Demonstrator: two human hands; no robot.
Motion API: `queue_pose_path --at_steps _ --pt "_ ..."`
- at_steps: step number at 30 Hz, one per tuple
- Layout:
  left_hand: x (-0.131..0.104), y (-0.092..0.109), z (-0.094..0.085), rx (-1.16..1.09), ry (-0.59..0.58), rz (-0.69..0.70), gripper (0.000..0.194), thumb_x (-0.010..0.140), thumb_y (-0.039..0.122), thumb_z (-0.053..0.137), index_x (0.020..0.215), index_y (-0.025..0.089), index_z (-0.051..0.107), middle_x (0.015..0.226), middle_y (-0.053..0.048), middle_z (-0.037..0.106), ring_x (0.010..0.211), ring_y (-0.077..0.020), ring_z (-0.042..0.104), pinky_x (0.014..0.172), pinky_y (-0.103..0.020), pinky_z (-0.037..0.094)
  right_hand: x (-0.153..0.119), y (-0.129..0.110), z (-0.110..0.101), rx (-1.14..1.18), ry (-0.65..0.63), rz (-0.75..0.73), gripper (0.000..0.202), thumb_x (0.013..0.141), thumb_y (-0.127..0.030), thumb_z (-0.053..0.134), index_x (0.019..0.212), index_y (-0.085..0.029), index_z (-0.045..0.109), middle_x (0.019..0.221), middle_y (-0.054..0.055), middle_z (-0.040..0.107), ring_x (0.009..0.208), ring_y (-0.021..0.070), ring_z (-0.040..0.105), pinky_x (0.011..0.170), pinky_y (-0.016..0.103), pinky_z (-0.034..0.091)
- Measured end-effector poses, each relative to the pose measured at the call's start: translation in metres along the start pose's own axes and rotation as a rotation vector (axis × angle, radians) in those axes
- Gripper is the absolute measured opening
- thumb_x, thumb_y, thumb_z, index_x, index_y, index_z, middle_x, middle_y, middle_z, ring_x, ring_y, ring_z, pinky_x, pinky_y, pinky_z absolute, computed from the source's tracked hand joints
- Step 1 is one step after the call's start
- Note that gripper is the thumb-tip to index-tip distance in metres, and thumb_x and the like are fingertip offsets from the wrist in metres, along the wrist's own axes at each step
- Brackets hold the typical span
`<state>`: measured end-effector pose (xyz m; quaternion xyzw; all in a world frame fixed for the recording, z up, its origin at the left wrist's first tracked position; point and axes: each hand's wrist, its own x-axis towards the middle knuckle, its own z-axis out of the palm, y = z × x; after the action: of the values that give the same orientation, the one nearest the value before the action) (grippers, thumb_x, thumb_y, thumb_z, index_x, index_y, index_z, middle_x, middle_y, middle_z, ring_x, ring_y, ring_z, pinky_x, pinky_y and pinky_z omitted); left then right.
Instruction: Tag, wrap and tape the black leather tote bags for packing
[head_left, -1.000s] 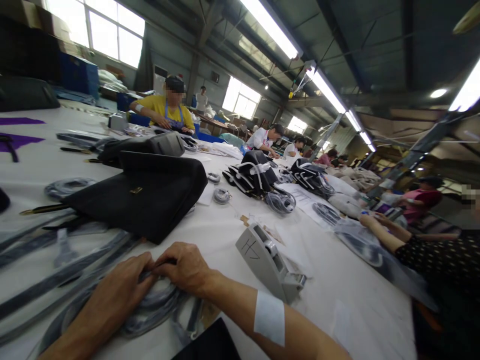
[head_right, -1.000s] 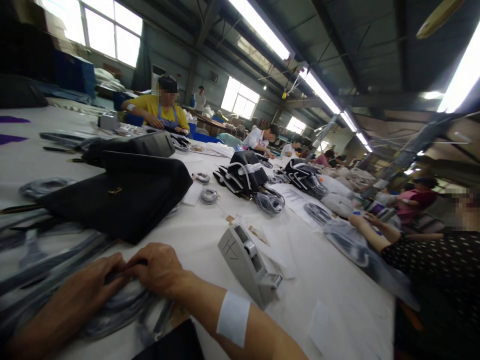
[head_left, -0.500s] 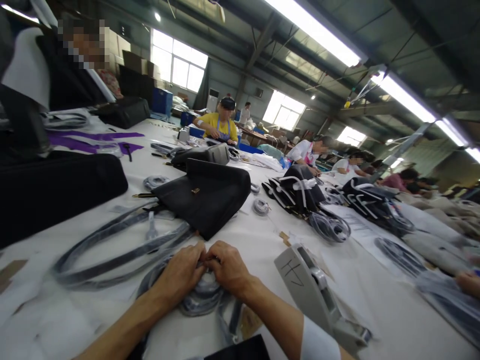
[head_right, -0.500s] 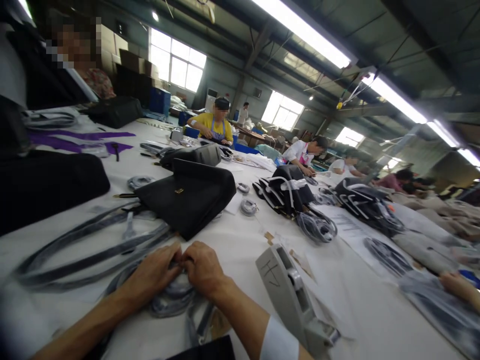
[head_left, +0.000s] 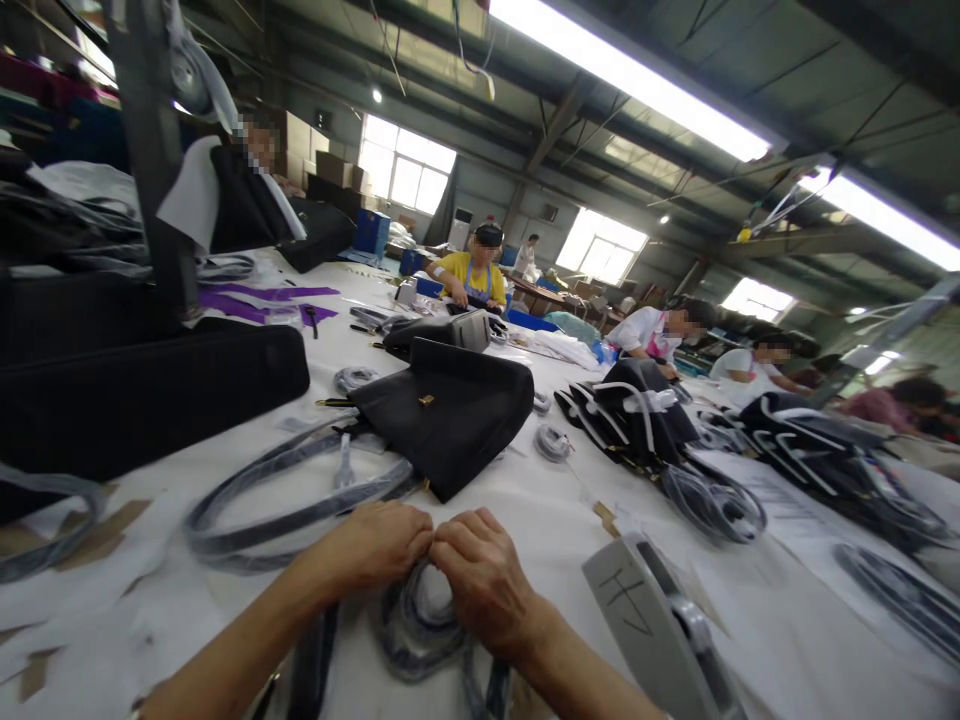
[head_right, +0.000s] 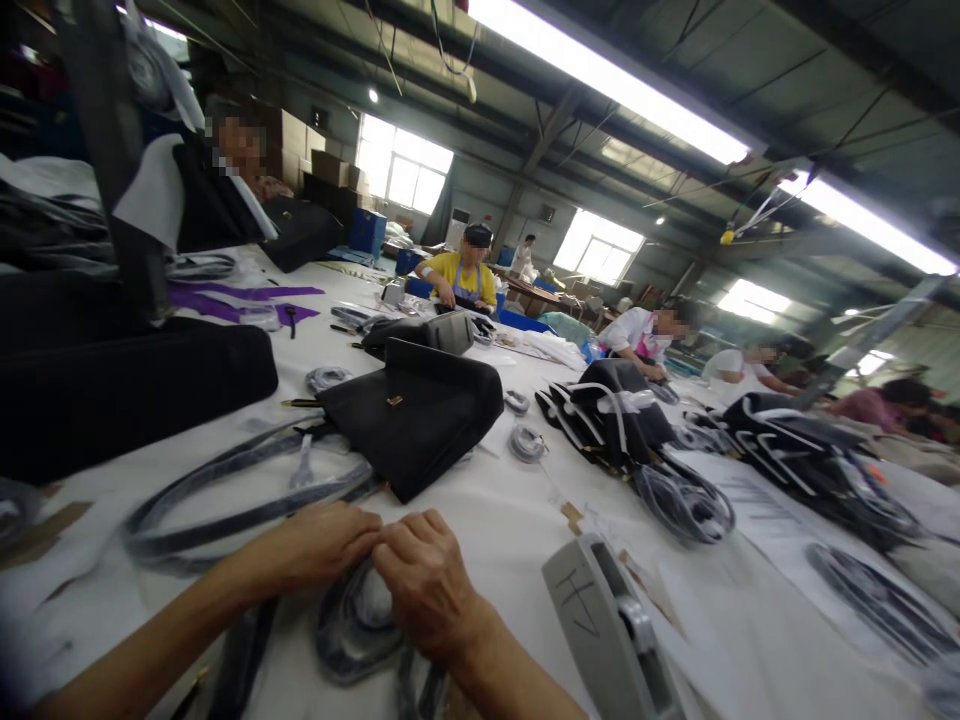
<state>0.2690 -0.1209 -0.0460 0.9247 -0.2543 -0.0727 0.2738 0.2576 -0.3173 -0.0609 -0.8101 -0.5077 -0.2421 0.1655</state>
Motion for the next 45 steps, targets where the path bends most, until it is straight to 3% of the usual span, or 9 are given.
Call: queue_pose_path --at_steps 5,9,14,22,26,30,32,36,45 --pt "-0.001 -0.007 -0.004 -0.214 -0.176 0.127 0.025 0.091 0.029 0.037 0.077 0.019 0.055 0.08 -0.003 0.06 0.076 -0.0171 0.054 0.074 -0.028 0.038 0.003 -0.002 -0.01 -0.031 0.015 -0.072 0.036 0.104 -0.02 0.025 0.092 -0.017 0.059 0.089 0.005 0.065 0.086 0.0202 0.054 0.08 0.039 0.035" --pt "-0.003 -0.009 -0.001 -0.585 -0.143 0.023 0.016 0.084 0.032 0.047 0.085 0.019 0.056 0.078 0.002 0.054 0.075 -0.0139 0.048 0.07 -0.025 0.037 0.002 -0.002 -0.017 -0.025 0.027 -0.057 0.028 0.102 -0.016 0.033 0.096 -0.02 0.06 0.094 0.004 0.066 0.092 0.0205 0.055 0.089 0.041 0.034" --pt "-0.003 -0.002 0.016 -0.939 -0.048 -0.094 0.023 0.073 0.033 0.06 0.088 0.016 0.054 0.066 0.006 0.045 0.06 -0.0097 0.038 0.056 -0.023 0.027 0.004 -0.004 -0.022 -0.01 0.038 -0.019 0.027 0.099 -0.01 0.036 0.091 -0.019 0.059 0.085 0.004 0.063 0.082 0.02 0.054 0.084 0.04 0.037" --pt "0.003 0.001 0.03 -0.932 0.038 -0.15 0.028 0.072 0.036 0.064 0.088 0.016 0.054 0.068 0.005 0.054 0.062 -0.0107 0.046 0.056 -0.023 0.031 0.004 -0.002 -0.024 0.085 0.001 0.113 0.02 0.092 -0.007 0.048 0.084 -0.019 0.062 0.075 0.004 0.059 0.074 0.0208 0.053 0.067 0.034 0.043" --pt "0.001 0.01 0.022 -0.904 0.003 -0.07 0.026 0.074 0.036 0.063 0.087 0.016 0.052 0.067 0.005 0.051 0.062 -0.0103 0.045 0.057 -0.023 0.032 0.012 -0.003 -0.038 0.224 -0.117 0.398 0.017 0.08 -0.005 0.067 0.076 -0.022 0.068 0.076 0.001 0.063 0.078 0.0179 0.058 0.072 0.029 0.045" --pt "0.001 0.014 0.017 -0.847 -0.037 -0.015 0.024 0.074 0.033 0.064 0.084 0.016 0.051 0.069 0.006 0.046 0.063 -0.0094 0.041 0.057 -0.022 0.03 0.023 0.005 -0.046 0.455 -0.283 0.834 0.019 0.068 -0.004 0.073 0.068 -0.019 0.062 0.063 -0.005 0.061 0.06 0.012 0.056 0.056 0.023 0.04" --pt "0.0 0.014 0.016 -0.86 -0.074 0.024 0.024 0.073 0.032 0.065 0.085 0.016 0.05 0.071 0.005 0.046 0.066 -0.0095 0.04 0.059 -0.022 0.03 0.026 0.011 -0.046 0.608 -0.36 0.952 0.023 0.063 -0.003 0.073 0.071 -0.018 0.057 0.058 -0.007 0.059 0.053 0.0106 0.053 0.049 0.021 0.036" --pt "-0.002 0.015 0.015 -0.902 -0.136 0.056 0.023 0.073 0.03 0.062 0.088 0.016 0.05 0.077 0.003 0.048 0.072 -0.0111 0.043 0.063 -0.022 0.033 0.025 0.022 -0.042 0.765 -0.454 0.963 0.027 0.058 -0.002 0.072 0.071 -0.017 0.053 0.056 -0.009 0.055 0.05 0.0087 0.049 0.046 0.019 0.032" --pt "0.005 0.017 0.033 -0.95 -0.074 -0.067 0.017 0.061 0.02 0.061 0.072 0.017 0.049 0.066 0.006 0.044 0.061 -0.0087 0.035 0.055 -0.023 0.026 0.023 0.02 -0.046 0.664 -0.531 0.93 0.032 0.054 -0.003 0.077 0.075 -0.018 0.058 0.057 -0.011 0.054 0.05 0.0072 0.046 0.042 0.018 0.028"
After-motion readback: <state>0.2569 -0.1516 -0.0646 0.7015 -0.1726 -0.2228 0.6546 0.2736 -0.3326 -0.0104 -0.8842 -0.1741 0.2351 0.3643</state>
